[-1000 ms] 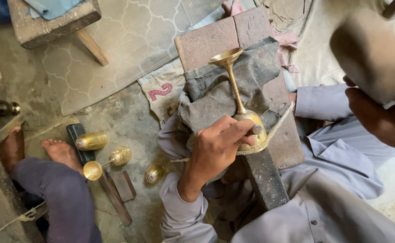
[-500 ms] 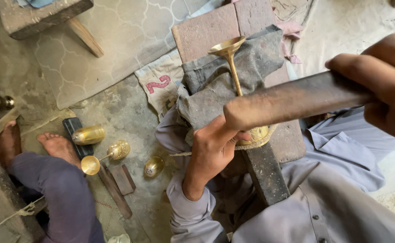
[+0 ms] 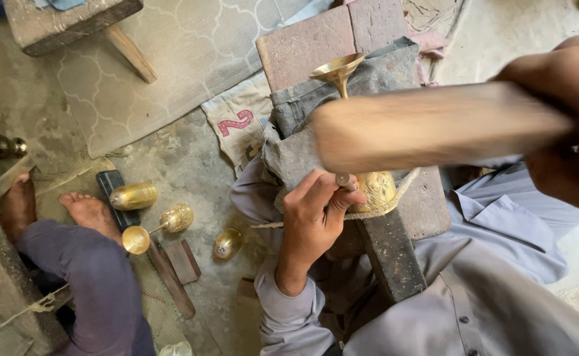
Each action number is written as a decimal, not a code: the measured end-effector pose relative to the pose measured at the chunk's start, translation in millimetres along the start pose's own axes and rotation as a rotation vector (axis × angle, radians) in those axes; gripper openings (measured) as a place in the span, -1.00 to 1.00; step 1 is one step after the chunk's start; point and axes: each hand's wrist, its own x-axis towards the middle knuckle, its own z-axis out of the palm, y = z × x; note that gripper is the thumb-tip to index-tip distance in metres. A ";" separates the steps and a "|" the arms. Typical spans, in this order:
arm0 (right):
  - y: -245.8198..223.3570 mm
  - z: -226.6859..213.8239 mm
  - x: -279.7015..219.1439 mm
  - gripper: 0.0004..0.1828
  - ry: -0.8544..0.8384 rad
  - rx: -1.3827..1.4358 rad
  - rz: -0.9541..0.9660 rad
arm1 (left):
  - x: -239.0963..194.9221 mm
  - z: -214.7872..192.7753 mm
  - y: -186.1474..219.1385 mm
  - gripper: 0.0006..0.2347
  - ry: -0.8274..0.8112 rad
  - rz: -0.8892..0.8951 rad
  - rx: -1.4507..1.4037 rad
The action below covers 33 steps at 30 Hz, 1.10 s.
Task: The person sits on the floor and uses a hammer and chisel to shape and decorate a brass lamp base. They repeatedly strike the chisel against the metal surface to create patterns and refine the shape of the object.
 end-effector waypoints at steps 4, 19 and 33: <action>4.7 -1.5 6.0 -0.19 0.098 0.135 -0.051 | -2.4 3.0 -6.4 -0.79 0.018 0.110 0.102; -2.7 -4.5 14.8 -0.24 -0.033 -0.052 -0.091 | -5.6 1.0 0.8 -0.88 -0.036 -0.015 -0.129; -14.9 -17.8 24.5 -0.23 0.043 0.115 -0.131 | -15.6 8.8 0.3 -0.83 0.130 0.086 0.042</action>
